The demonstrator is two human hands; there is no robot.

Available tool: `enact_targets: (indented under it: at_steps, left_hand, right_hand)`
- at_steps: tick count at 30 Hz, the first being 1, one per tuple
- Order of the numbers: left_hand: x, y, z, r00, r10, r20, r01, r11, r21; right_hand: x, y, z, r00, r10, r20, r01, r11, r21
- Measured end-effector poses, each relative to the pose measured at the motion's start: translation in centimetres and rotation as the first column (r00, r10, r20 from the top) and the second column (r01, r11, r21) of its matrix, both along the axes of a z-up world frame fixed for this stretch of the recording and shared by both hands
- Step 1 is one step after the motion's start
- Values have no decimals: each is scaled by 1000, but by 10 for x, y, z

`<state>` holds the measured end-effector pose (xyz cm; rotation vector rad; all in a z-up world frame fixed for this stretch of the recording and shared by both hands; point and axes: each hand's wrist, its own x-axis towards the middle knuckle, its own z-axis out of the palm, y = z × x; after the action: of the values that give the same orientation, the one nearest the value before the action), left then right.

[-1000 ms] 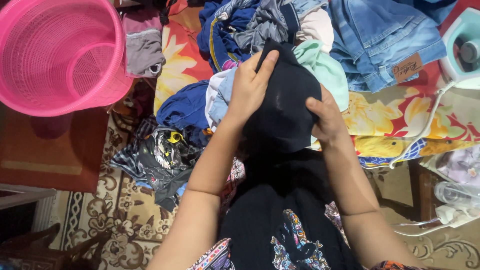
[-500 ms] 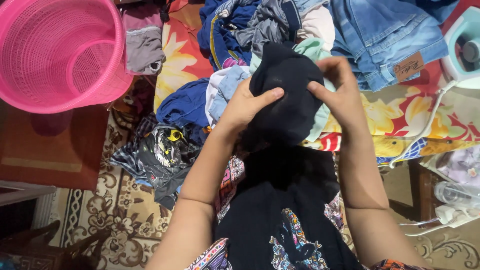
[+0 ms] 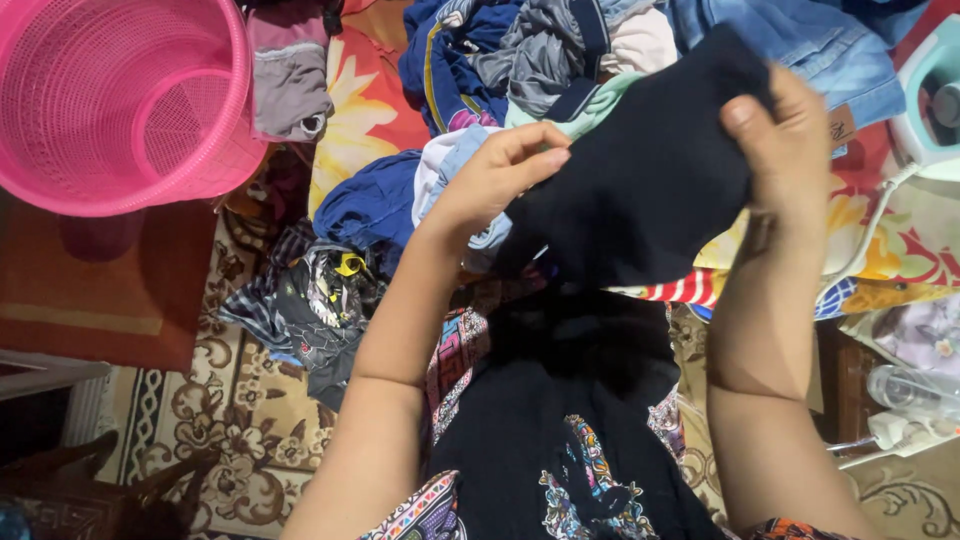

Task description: The recorder is folding a variety of clothing items including underwear and shirts on a bed.

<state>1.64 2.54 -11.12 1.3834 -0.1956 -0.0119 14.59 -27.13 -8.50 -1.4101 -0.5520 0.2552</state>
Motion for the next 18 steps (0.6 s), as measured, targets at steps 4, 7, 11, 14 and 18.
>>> enact_targets:
  at_steps: [4,7,11,14,18]
  left_hand:
    - [-11,-9,17,999,25,24,-25,999,30]
    - [-20,-21,15,997,18,74,-22,998,58]
    - [-46,-48,-11,938,333,94,-337,941,39]
    - [-56,-61,-3,979,201,-19,-198,940,-279]
    - [-61,-75,6,971,-201,-128,37,657,-753]
  right_hand:
    - [4,-5,26,994,-38,105,33,998,54]
    - [1,-4,49,980,9,199,-8,1000,-6]
    - [2,-25,53,960,-82,267,114,988,-106]
    - [-34,-11,89,733,-5,680,292,906,-308]
    - [-105,40,132,263,445,856,99,870,-483]
